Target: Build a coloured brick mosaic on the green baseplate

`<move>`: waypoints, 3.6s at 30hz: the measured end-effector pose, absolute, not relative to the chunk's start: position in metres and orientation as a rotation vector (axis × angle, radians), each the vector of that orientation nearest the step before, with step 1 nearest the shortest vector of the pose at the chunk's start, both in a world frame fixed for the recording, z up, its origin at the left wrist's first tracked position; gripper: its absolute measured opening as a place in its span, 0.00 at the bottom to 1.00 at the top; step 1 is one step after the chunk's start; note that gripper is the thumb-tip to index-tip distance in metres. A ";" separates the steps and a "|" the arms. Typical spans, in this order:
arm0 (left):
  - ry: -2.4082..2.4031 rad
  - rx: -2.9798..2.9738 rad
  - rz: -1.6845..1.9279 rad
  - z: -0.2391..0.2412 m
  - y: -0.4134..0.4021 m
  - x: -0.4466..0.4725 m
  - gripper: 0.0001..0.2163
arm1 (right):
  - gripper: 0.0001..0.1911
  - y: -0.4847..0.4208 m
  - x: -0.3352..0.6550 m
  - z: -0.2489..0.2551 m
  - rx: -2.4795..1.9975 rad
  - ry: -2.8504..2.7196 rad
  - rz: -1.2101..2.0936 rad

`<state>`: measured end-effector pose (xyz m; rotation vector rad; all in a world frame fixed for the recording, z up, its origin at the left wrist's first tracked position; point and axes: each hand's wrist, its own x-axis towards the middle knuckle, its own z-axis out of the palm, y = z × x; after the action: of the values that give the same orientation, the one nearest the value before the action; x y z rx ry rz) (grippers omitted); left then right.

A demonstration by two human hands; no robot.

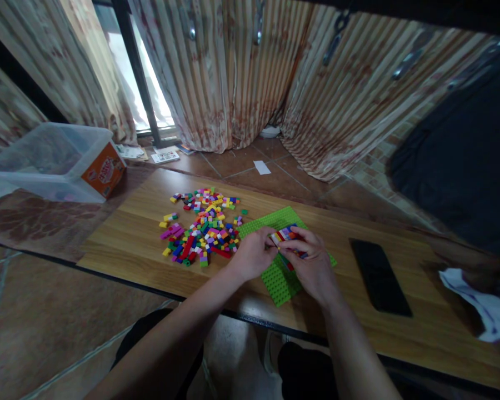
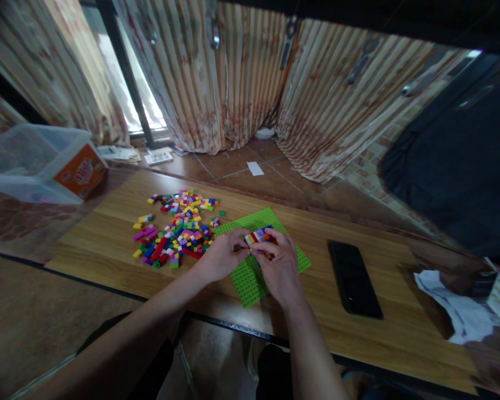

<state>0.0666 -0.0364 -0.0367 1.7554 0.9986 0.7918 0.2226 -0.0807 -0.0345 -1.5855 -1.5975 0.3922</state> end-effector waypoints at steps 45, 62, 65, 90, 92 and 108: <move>1.188 1.929 0.771 -0.037 -0.041 0.072 0.11 | 0.03 -0.076 0.218 -0.039 -1.690 -1.476 0.330; 1.169 1.975 0.635 -0.028 -0.046 0.076 0.20 | 0.23 -0.089 0.247 -0.025 -2.020 -1.291 0.294; 1.110 2.013 0.626 -0.026 -0.049 0.076 0.23 | 0.26 -0.089 0.251 -0.027 -2.181 -1.340 0.255; 1.501 1.640 1.232 -0.014 0.003 -0.023 0.18 | 0.16 -0.081 0.158 -0.029 -1.539 -1.795 0.053; 1.532 1.586 1.265 -0.014 0.004 -0.032 0.18 | 0.15 -0.076 0.139 -0.034 -1.509 -1.846 0.119; 1.463 1.799 0.926 -0.004 -0.009 -0.058 0.08 | 0.12 -0.049 0.096 -0.046 -1.505 -1.690 0.386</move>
<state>-0.0578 -0.0092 -0.0039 1.7989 1.4634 0.9259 0.0965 -0.0488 -0.0459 -1.5054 -1.6898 0.3865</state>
